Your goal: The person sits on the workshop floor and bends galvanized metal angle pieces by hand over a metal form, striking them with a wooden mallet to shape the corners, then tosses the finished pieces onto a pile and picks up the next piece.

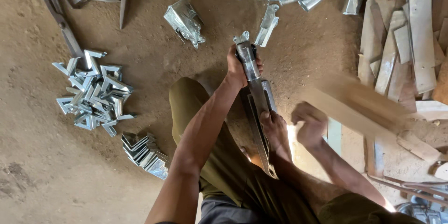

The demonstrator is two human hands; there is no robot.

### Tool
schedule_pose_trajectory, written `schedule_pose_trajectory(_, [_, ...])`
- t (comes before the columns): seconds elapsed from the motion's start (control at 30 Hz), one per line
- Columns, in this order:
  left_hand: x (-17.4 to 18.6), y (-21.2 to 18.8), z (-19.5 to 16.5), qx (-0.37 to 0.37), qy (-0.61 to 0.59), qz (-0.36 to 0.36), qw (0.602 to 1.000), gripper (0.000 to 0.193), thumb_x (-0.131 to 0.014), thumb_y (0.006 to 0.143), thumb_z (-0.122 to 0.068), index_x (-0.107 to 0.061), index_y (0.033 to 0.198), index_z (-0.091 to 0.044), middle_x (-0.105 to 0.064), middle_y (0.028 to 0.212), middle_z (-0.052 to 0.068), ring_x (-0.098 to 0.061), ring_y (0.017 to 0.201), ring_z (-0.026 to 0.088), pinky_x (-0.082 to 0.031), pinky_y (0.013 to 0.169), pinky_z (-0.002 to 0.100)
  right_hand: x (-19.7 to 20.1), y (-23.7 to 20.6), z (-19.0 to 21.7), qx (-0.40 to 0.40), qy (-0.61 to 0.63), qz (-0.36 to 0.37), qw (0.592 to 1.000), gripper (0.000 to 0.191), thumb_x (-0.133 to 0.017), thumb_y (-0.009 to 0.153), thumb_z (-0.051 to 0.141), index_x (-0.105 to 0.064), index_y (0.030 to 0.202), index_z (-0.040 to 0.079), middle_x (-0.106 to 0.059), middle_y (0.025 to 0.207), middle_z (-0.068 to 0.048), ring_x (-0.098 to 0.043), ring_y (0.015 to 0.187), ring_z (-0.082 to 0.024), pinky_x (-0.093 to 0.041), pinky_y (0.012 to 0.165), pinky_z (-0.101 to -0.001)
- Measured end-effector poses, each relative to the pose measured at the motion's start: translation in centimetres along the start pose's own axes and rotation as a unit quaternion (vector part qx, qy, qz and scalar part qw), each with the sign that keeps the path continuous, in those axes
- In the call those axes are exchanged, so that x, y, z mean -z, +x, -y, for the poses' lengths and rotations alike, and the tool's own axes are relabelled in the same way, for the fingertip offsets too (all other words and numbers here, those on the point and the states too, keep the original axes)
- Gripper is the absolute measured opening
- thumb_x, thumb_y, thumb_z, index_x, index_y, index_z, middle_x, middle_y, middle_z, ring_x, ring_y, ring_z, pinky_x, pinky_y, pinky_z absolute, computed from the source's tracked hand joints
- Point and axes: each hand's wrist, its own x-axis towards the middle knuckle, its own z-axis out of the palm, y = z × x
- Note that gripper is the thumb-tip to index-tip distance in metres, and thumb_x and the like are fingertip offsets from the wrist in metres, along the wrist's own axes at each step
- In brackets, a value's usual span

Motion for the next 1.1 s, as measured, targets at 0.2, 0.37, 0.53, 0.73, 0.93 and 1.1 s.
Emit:
schedule_pose_trajectory(0.2, [-0.4, -0.4, -0.3, -0.012, -0.006, -0.008, 1.000, 0.085, -0.013, 0.096, -0.070, -0.067, 0.082, -0.005, -0.062, 0.064, 0.012, -0.059, 0.059, 0.026, -0.050, 0.054, 0.041, 2.8, -0.2, 1.0, 0.147, -0.342, -0.075, 0.925, 0.045, -0.045, 0.111, 0.033, -0.050, 0.071, 0.013, -0.040, 0.045, 0.003, -0.039, 0.030, -0.007, -0.024, 0.024, -0.0242])
schedule_pose_trajectory(0.37, [-0.8, -1.1, -0.4, -0.022, -0.033, -0.018, 0.999, 0.083, -0.016, 0.098, -0.071, -0.065, 0.093, -0.004, -0.065, 0.075, 0.014, -0.064, 0.066, 0.026, -0.055, 0.063, 0.042, -1.7, 0.4, 4.4, 0.159, -0.205, -0.071, 0.963, 0.039, -0.053, 0.112, 0.032, -0.051, 0.083, 0.006, -0.046, 0.051, -0.001, -0.037, 0.034, -0.010, -0.028, 0.025, -0.0265])
schedule_pose_trajectory(0.53, [-3.2, -0.8, -4.1, -0.042, -0.026, -0.043, 0.998, 0.085, -0.025, 0.098, -0.077, -0.065, 0.100, -0.002, -0.065, 0.071, 0.013, -0.063, 0.054, 0.025, -0.055, 0.055, 0.043, 0.6, 0.7, 3.0, 0.016, -0.466, -0.086, 0.880, 0.044, -0.048, 0.111, 0.032, -0.059, 0.080, 0.003, -0.047, 0.045, 0.001, -0.039, 0.026, -0.009, -0.029, 0.024, -0.0281])
schedule_pose_trajectory(0.73, [-7.7, -0.2, -14.9, -0.395, 0.576, 0.014, 0.716, 0.071, -0.048, 0.093, -0.064, -0.053, 0.132, -0.006, -0.048, 0.119, 0.018, -0.046, 0.102, 0.037, -0.042, 0.083, 0.057, 6.9, -4.9, -1.8, -0.108, -0.535, -0.103, 0.832, 0.046, -0.056, 0.106, 0.038, -0.062, 0.074, 0.007, -0.052, 0.045, -0.005, -0.040, 0.029, -0.021, -0.033, 0.029, -0.0395])
schedule_pose_trajectory(0.93, [-1.7, -4.8, -22.3, -0.259, 0.790, -0.429, 0.353, 0.105, -0.079, 0.071, -0.076, -0.043, 0.148, -0.013, -0.020, 0.165, 0.023, -0.013, 0.151, 0.052, -0.015, 0.109, 0.069, 7.7, -7.2, -5.0, -0.123, -0.508, -0.152, 0.839, 0.049, -0.059, 0.105, 0.041, -0.061, 0.073, 0.004, -0.051, 0.045, -0.008, -0.043, 0.033, -0.021, -0.035, 0.035, -0.0399])
schedule_pose_trajectory(1.1, [7.1, -5.0, -18.9, -0.395, 0.672, -0.355, 0.516, 0.069, -0.090, 0.086, -0.042, -0.055, 0.136, -0.009, -0.024, 0.164, 0.028, -0.040, 0.144, 0.051, -0.050, 0.103, 0.066, 8.0, -7.2, -4.5, -0.141, -0.494, -0.154, 0.844, 0.051, -0.060, 0.104, 0.044, -0.061, 0.072, 0.004, -0.052, 0.046, -0.009, -0.043, 0.035, -0.022, -0.035, 0.038, -0.0402])
